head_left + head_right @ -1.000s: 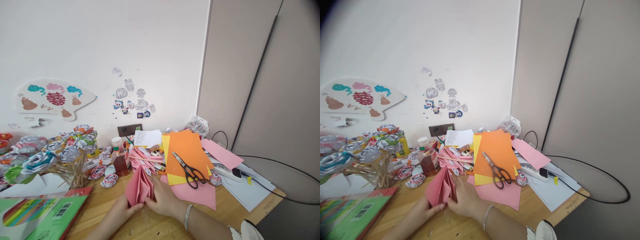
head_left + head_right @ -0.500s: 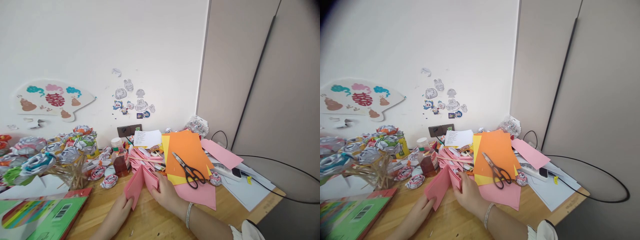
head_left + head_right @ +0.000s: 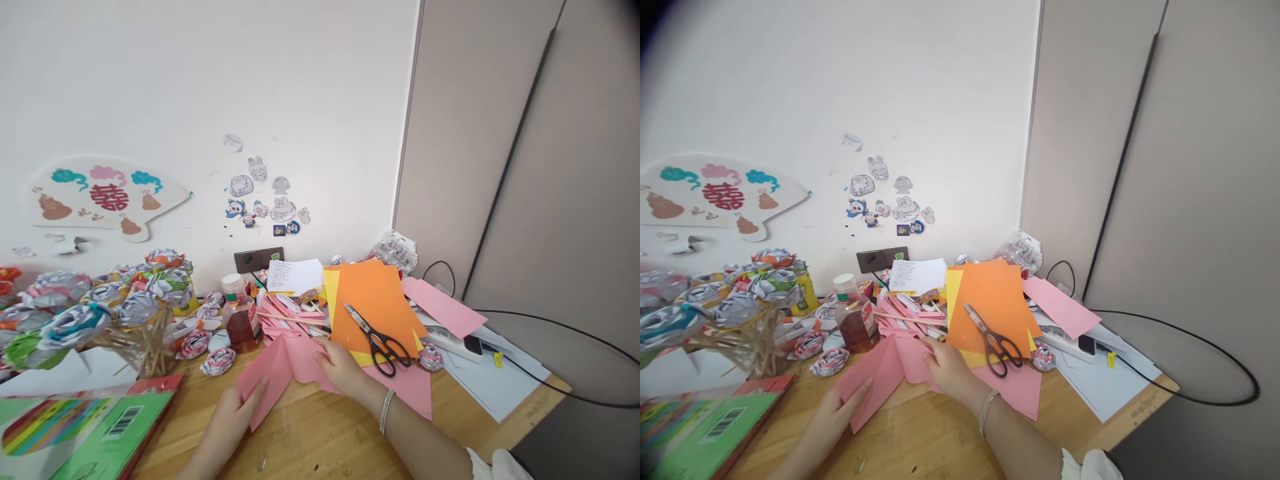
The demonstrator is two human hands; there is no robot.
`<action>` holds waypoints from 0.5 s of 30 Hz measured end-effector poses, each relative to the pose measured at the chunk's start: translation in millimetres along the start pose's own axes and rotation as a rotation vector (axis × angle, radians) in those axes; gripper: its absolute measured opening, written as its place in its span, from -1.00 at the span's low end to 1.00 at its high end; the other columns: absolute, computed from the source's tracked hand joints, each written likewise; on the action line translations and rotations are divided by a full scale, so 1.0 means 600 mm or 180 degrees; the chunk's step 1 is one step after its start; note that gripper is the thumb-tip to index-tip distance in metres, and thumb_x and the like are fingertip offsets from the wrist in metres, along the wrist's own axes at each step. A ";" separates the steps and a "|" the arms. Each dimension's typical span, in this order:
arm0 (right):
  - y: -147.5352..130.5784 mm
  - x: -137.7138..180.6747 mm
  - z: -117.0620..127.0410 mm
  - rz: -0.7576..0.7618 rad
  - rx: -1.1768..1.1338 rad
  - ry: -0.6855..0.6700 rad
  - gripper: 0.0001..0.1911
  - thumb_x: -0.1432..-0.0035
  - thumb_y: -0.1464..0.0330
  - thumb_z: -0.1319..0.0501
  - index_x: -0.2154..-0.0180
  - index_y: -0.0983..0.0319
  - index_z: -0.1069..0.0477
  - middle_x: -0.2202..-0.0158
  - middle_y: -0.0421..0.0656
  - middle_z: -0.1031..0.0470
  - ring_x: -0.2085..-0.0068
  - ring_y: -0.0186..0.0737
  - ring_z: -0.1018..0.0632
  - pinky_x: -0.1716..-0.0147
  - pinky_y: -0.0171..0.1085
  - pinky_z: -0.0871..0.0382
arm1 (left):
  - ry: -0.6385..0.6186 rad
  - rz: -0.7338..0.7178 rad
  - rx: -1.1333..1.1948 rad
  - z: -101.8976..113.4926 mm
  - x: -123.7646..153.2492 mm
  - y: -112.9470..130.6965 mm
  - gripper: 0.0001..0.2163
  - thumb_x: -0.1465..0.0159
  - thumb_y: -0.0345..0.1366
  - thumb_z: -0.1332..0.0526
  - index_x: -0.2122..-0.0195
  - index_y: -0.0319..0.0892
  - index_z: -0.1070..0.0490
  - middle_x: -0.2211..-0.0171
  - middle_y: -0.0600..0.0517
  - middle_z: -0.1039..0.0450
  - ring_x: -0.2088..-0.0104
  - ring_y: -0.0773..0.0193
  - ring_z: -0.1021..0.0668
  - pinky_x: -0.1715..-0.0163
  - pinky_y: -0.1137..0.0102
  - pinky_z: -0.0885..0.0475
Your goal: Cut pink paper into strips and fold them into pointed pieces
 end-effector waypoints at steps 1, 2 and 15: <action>0.001 -0.001 0.002 0.0023 -0.0040 -0.0007 -0.62 -0.12 0.40 0.00 -0.01 0.24 -0.26 0.13 -0.07 -0.45 0.14 -0.17 -0.47 0.18 -0.24 -0.31 | -0.0070 -0.0039 -0.0054 0.000 0.000 0.002 -0.66 -0.16 -0.07 0.02 0.51 -0.16 -0.42 0.51 0.04 -0.53 0.35 0.12 -0.53 0.34 0.37 -0.43; 0.002 -0.001 0.004 0.0025 -0.0068 0.0028 -0.61 -0.13 0.39 0.00 -0.01 0.25 -0.26 0.13 -0.06 -0.45 0.14 -0.16 -0.47 0.18 -0.24 -0.31 | -0.0113 -0.0100 -0.0172 0.000 -0.001 0.003 -0.65 -0.17 -0.08 0.04 0.48 -0.16 -0.43 0.47 0.03 -0.54 0.35 0.13 -0.54 0.33 0.37 -0.44; 0.018 -0.003 -0.005 -0.0065 0.0283 -0.0091 -0.66 -0.10 0.38 -0.05 0.06 0.23 -0.36 0.15 -0.05 -0.47 0.14 -0.10 -0.47 0.19 -0.23 -0.30 | -0.0225 -0.0248 -0.1553 0.010 -0.005 0.004 -0.67 -0.23 -0.24 0.13 0.21 -0.13 -0.41 0.20 -0.07 -0.53 0.22 0.12 -0.55 0.31 0.38 -0.40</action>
Point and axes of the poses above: each hand's wrist, its own x-axis away from the middle knuckle, its own z-axis out of the back of the hand, y = z × x, the point moved 2 cm from there along -x, towards the middle knuckle
